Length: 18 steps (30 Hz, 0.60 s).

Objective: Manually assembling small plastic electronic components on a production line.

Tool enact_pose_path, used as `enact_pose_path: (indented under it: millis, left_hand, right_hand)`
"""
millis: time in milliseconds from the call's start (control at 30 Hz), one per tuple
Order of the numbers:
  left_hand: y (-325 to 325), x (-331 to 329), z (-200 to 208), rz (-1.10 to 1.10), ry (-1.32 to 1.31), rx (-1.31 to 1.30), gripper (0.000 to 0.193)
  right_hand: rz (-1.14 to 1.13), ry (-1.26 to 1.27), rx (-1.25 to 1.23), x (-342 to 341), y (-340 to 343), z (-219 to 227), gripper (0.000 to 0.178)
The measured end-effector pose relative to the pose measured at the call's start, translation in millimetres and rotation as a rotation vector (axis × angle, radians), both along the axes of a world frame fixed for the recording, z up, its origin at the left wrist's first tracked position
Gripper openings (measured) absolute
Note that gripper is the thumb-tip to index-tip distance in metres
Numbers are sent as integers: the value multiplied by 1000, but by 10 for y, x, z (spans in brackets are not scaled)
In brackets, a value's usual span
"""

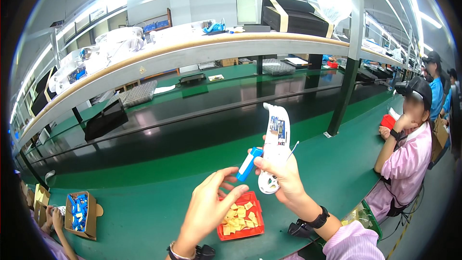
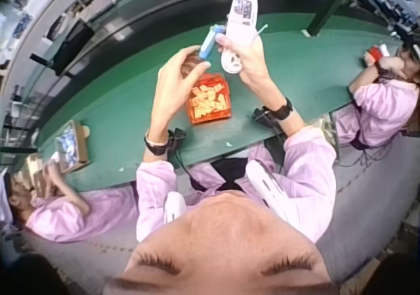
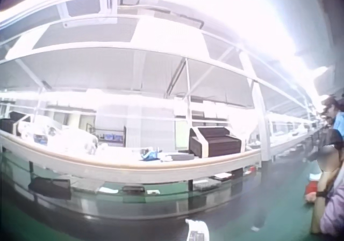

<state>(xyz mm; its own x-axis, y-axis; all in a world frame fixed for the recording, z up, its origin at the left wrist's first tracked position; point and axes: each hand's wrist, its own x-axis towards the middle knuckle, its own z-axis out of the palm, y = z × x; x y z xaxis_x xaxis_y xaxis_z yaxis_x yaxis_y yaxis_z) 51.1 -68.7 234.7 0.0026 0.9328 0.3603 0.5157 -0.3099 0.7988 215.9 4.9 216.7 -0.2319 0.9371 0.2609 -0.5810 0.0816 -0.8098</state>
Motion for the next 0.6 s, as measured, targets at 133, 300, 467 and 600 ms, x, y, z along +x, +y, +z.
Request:
enact_pose_path:
  millis: [133, 300, 467, 600]
  left_hand:
    - [-206, 183, 70, 185, 11, 236, 25]
    - [-261, 96, 186, 210, 135, 452, 16]
    - [-314, -15, 181, -9, 177, 422, 18]
    - [-285, 94, 82, 130, 165, 428, 18]
  right_hand:
    - [113, 31, 45, -85, -121, 284, 61]
    - [56, 102, 65, -108, -182, 365, 38]
    - [50, 83, 207, -69, -141, 336, 23]
    - [-2, 83, 234, -138, -171, 299, 31]
